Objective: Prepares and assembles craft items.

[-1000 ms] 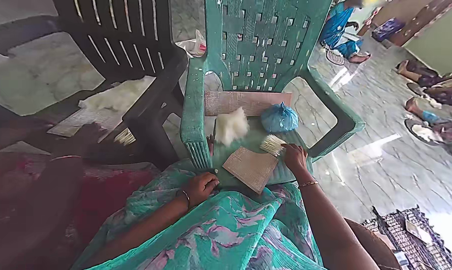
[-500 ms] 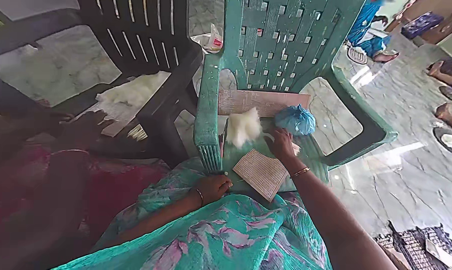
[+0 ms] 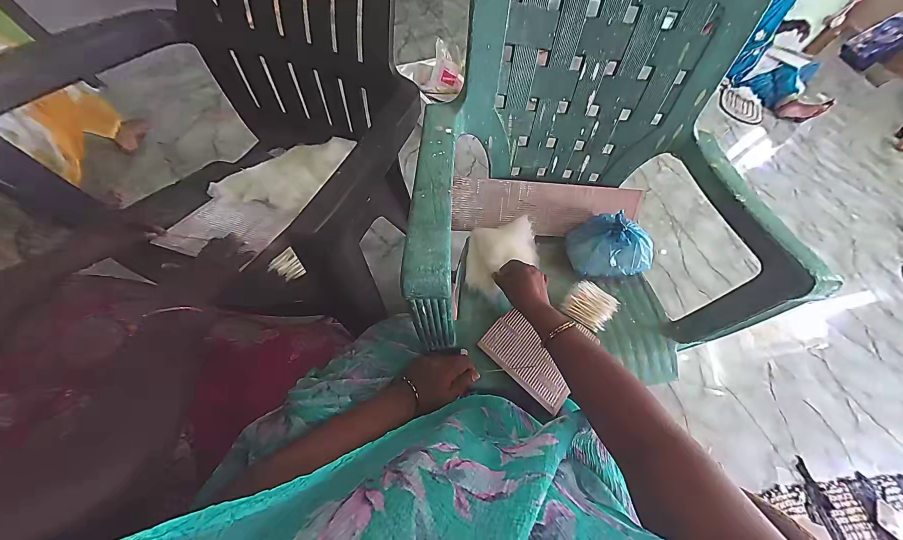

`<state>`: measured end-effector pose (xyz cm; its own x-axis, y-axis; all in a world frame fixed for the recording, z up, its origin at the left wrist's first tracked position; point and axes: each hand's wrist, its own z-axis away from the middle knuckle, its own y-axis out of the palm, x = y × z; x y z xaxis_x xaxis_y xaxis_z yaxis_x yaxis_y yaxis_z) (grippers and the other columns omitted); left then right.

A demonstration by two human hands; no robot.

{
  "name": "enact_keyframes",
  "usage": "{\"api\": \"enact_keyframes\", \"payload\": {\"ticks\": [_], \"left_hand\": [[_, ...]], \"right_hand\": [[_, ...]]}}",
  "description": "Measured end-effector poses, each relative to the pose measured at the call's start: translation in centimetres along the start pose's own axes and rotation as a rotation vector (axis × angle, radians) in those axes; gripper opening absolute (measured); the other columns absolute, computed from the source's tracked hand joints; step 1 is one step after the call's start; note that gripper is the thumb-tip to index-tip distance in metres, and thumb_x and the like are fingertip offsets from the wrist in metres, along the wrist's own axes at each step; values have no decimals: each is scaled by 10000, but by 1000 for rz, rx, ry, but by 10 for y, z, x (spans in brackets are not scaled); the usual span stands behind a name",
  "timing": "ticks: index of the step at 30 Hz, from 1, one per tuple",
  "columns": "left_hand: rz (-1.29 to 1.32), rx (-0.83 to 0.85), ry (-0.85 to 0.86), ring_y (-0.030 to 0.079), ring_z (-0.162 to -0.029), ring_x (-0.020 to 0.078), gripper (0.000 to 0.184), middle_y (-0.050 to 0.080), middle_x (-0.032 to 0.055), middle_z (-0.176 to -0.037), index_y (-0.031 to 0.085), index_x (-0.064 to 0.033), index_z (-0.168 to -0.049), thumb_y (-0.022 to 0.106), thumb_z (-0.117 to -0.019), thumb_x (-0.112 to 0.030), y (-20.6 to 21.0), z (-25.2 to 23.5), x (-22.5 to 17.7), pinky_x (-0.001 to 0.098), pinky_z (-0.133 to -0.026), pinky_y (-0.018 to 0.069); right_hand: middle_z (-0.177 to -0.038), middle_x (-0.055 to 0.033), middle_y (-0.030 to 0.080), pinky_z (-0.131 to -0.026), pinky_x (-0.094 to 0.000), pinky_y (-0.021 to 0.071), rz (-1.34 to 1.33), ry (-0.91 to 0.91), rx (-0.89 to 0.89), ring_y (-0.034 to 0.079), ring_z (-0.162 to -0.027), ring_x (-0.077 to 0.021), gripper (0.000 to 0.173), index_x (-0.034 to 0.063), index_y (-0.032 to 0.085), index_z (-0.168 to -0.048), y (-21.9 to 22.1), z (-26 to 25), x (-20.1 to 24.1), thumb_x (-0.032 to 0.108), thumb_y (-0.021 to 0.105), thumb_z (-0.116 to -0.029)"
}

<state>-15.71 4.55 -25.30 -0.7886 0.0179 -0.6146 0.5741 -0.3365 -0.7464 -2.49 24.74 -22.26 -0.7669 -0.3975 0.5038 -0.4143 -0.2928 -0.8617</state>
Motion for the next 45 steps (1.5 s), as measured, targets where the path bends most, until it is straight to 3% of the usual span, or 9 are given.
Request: {"api": "enact_keyframes", "payload": {"ticks": [4,12,18,24,30,33,35,41,45], "left_hand": [[0,-40,29,705,-1051,385,433,716,221,-1106,665,7,-1224,408,-1102,-320,-1,1,1,589,-913,536],[4,-131,87,720,-1003,355,413,725,209,-1054,680,16,-1174,433,-1094,-306,8,0,5,556,-895,556],[-20,-131,83,716,-1020,352,420,725,202,-1057,682,5,-1170,419,-1094,-314,8,0,7,553,-902,552],[-5,-131,89,720,-1001,357,423,724,208,-1043,673,7,-1171,418,-1096,-322,9,0,7,561,-879,557],[7,-90,55,713,-1017,356,423,721,206,-1059,671,2,-1188,413,-1099,-321,3,0,4,561,-899,548],[10,-33,8,701,-1065,355,436,713,213,-1108,657,6,-1229,401,-1106,-324,-2,2,0,558,-940,533],[2,-49,5,704,-1060,361,438,714,213,-1109,664,5,-1222,400,-1106,-325,0,3,1,564,-931,538],[-50,-83,0,717,-1041,359,432,727,213,-1100,684,16,-1209,423,-1091,-308,5,-1,2,541,-931,552],[-74,-78,-37,718,-1018,369,430,727,211,-1068,680,6,-1205,436,-1088,-327,7,-1,1,560,-908,551]], "right_hand": [[-998,-193,732,-916,-692,441,14,27,51,667,-1013,-423,200,79,749,-1056,-12,4,-5,237,657,-976],[-977,-182,734,-870,-676,463,-82,117,-6,669,-972,-411,184,78,762,-1038,-32,13,-39,233,691,-968],[-1073,-164,733,-949,-682,425,-53,168,74,652,-1085,-384,223,101,758,-1089,-37,6,-40,270,659,-982],[-1038,-110,760,-964,-678,424,-95,67,42,682,-1023,-358,506,96,670,-1282,-29,11,-32,464,726,-939],[-1003,-116,765,-981,-668,421,-121,-11,-5,689,-1008,-353,486,75,687,-1221,-17,11,-6,475,713,-945],[-1001,-148,753,-990,-664,424,-87,-28,-9,686,-1008,-374,375,69,710,-1168,-5,6,1,378,720,-958],[-1051,-170,745,-1011,-663,424,-39,6,26,677,-1064,-391,263,82,737,-1129,-5,4,4,289,665,-983],[-1166,-109,736,-1085,-557,388,-9,129,51,643,-1184,-294,292,121,741,-1167,-30,14,1,289,565,-1005],[-1133,-119,735,-1073,-543,406,-92,179,-23,650,-1155,-284,291,82,730,-1133,-38,29,-16,285,574,-993]]}}
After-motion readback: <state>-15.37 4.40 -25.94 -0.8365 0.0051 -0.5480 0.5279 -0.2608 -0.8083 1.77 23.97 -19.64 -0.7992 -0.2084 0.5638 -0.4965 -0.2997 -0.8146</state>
